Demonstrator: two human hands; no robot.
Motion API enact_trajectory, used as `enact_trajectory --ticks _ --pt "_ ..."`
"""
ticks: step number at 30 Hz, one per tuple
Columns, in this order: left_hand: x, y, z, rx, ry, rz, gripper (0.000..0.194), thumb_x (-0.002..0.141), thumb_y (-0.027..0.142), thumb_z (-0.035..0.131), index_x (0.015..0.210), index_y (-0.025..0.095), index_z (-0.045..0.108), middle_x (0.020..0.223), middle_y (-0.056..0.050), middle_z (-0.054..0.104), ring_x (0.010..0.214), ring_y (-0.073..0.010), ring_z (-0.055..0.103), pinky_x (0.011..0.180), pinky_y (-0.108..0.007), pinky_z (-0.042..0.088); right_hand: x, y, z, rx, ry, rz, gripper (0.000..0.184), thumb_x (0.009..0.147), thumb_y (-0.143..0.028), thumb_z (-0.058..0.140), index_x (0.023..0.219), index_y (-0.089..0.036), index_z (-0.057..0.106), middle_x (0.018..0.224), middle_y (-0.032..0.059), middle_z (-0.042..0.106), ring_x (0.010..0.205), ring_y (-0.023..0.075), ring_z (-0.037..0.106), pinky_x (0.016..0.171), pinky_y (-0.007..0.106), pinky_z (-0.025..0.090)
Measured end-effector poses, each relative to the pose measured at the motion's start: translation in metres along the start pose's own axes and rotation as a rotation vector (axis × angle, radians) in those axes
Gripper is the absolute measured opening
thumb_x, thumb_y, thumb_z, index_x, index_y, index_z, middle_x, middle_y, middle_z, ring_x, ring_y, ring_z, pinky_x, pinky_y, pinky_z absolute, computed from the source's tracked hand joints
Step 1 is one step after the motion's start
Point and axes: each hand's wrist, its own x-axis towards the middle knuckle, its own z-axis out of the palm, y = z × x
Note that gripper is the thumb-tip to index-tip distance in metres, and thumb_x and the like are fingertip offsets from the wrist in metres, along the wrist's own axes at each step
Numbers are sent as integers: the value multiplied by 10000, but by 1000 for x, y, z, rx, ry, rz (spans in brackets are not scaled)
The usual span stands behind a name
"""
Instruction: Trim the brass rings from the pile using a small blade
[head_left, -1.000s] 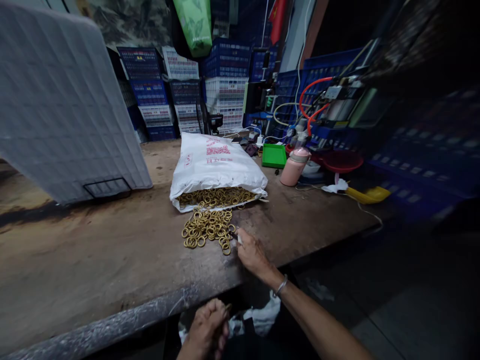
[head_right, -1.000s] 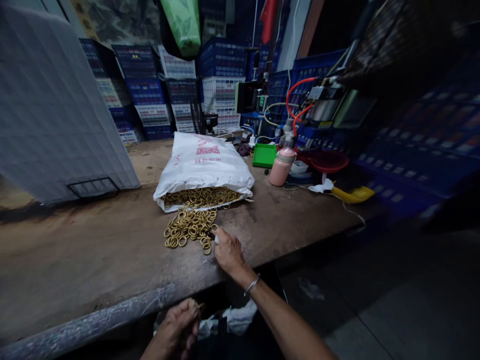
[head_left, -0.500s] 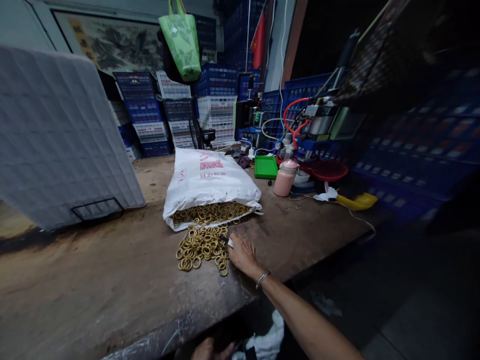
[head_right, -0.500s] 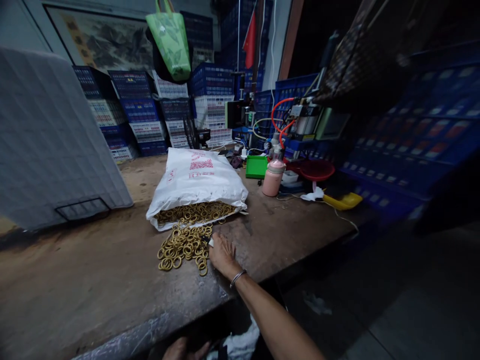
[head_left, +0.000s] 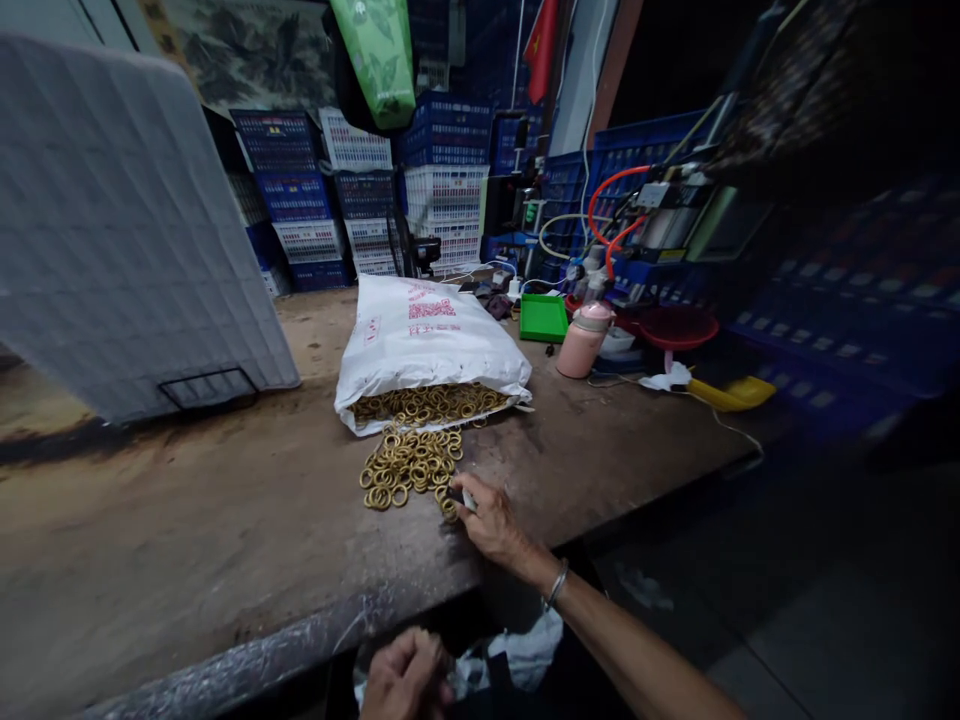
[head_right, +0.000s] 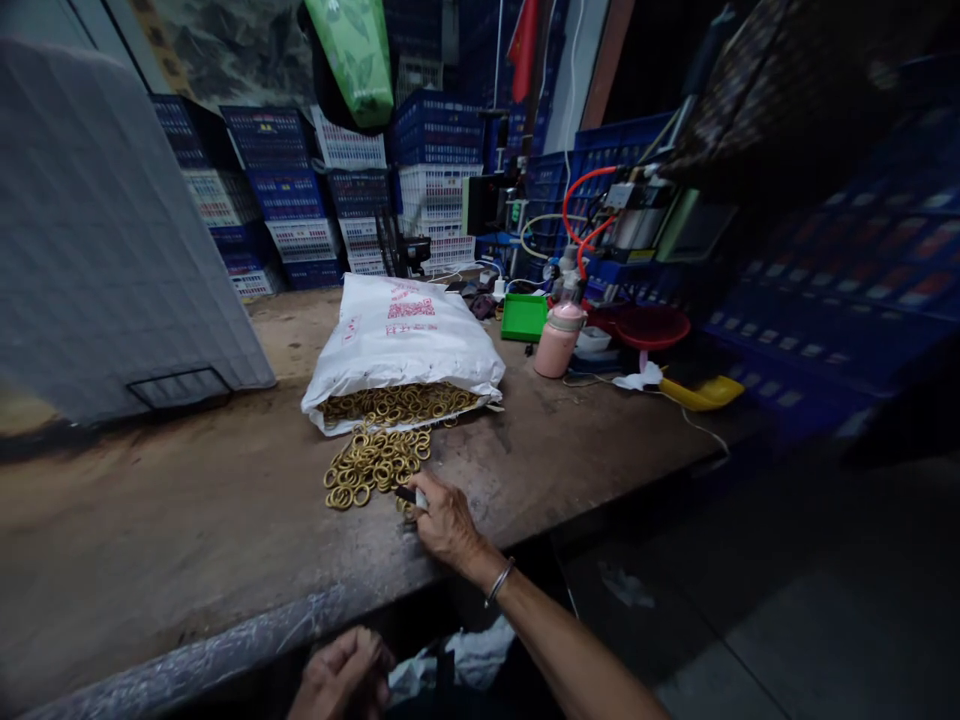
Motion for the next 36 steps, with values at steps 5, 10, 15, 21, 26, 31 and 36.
enact_trajectory --ticks 5,10,15,21,26,31,36 --pt "-2 42 8 -64 248 214 460 615 584 568 853 195 506 432 81 473 303 -65 347 283 -160 268 -23 -28 12 164 -122 -142 95 735 -135 496 798 -191 538 726 -16 555 669 108 490 634 195 347" --pt "6 50 4 -108 228 244 360 658 538 561 693 188 484 398 105 375 306 -41 310 312 -139 258 -32 -45 19 232 -219 -79 55 762 -210 497 775 -179 540 691 -18 539 649 104 483 619 193 349" --pt "3 49 2 -77 291 366 303 656 458 608 615 167 533 462 69 452 389 -57 376 395 -159 327 -33 -53 19 327 -259 146 137 800 -291 456 777 -173 522 664 -35 517 643 94 470 600 183 354" --pt "1 51 0 80 294 560 183 722 330 576 677 162 636 633 -1 607 621 -135 531 627 -207 416 -32 -53 22 543 -381 317 253 816 -351 402 670 -159 475 530 -52 447 501 73 401 505 183 325" --pt "1 50 -3 34 249 457 225 684 379 609 638 160 585 531 42 515 496 -87 457 496 -176 373 -28 -56 24 410 -282 291 192 752 -266 460 593 -163 433 536 -65 376 528 67 357 489 174 280" --pt "3 43 -7 -54 114 224 339 705 505 534 658 170 512 415 86 390 330 -46 318 349 -156 255 -28 -57 23 298 -258 237 191 768 -275 458 617 -159 470 545 -66 403 534 63 365 491 174 264" --pt "3 41 -8 -209 29 195 292 722 462 548 700 178 486 495 72 446 380 -43 372 381 -150 299 -28 -55 23 318 -286 211 224 811 -287 411 639 -162 483 548 -58 447 525 69 401 493 173 286"
